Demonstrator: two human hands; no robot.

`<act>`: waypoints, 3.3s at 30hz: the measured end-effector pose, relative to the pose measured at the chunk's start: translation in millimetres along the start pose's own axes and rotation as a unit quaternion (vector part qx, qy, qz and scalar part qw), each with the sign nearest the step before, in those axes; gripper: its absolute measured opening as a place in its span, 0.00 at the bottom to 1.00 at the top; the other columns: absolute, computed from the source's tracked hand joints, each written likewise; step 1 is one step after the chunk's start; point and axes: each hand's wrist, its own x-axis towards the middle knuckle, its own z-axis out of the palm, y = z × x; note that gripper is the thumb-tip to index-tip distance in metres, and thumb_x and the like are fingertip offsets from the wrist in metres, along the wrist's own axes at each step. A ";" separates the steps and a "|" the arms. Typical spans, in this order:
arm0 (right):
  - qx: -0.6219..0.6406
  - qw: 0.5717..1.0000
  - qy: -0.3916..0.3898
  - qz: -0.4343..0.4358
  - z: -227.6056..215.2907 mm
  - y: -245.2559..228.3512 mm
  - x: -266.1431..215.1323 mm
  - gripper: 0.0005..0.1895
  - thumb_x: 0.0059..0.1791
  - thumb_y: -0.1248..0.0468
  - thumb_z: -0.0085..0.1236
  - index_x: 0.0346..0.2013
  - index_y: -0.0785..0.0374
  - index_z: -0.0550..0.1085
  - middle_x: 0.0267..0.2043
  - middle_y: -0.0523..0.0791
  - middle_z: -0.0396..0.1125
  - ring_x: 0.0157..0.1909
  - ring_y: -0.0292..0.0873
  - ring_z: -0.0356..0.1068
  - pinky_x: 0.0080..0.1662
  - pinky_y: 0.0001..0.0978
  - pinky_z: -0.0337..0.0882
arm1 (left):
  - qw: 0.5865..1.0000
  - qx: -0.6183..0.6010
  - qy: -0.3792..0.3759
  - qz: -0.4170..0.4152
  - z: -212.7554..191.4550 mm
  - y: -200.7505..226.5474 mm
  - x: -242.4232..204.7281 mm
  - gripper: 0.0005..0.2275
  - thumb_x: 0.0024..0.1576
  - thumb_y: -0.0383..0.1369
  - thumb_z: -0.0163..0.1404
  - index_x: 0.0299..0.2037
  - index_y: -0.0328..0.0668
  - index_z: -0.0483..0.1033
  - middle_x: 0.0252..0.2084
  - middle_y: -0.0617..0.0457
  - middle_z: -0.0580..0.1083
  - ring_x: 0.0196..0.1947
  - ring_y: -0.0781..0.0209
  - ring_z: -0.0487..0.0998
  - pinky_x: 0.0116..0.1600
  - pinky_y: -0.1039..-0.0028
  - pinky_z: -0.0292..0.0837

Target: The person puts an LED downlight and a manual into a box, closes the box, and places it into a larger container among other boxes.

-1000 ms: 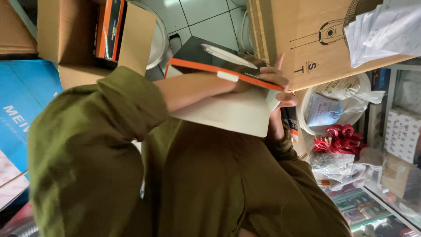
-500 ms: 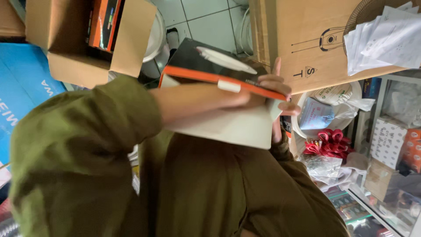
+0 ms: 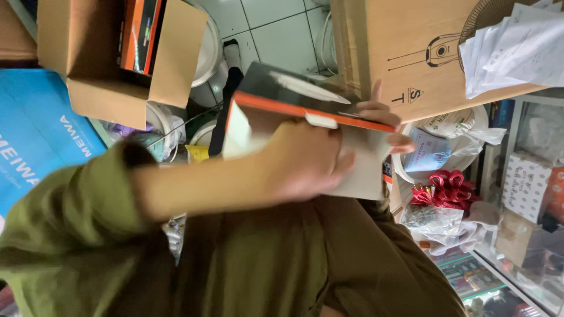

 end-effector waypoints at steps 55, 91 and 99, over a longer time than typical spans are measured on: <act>0.266 0.957 -0.089 0.073 -44.6 25.7 24.5 0.19 0.58 0.51 0.39 0.64 0.44 0.63 0.62 0.65 0.65 0.62 0.64 0.68 0.71 0.72 0.53 | 0.722 -0.291 0.576 0.251 94.0 -112.1 -5.3 0.36 0.64 0.63 0.19 0.37 0.35 0.70 0.39 0.39 0.77 0.40 0.41 0.79 0.51 0.54 0.72; -0.075 0.933 -0.284 0.210 2.5 -51.2 85.4 0.21 0.48 0.52 0.63 0.49 0.65 0.79 0.63 0.59 0.68 0.64 0.59 0.72 0.61 0.46 0.74 | 0.691 -0.312 0.626 0.184 49.0 -138.4 -16.0 0.26 0.65 0.54 0.47 0.44 0.31 0.71 0.37 0.37 0.76 0.38 0.46 0.78 0.46 0.62 0.73; -0.119 0.960 -0.052 0.247 -26.5 -32.7 61.5 0.16 0.56 0.58 0.58 0.51 0.68 0.77 0.61 0.54 0.71 0.63 0.54 0.71 0.67 0.43 0.69 | 0.616 -0.527 0.527 0.254 77.7 -165.8 -1.2 0.25 0.63 0.49 0.53 0.52 0.30 0.65 0.48 0.35 0.72 0.46 0.45 0.76 0.53 0.60 0.72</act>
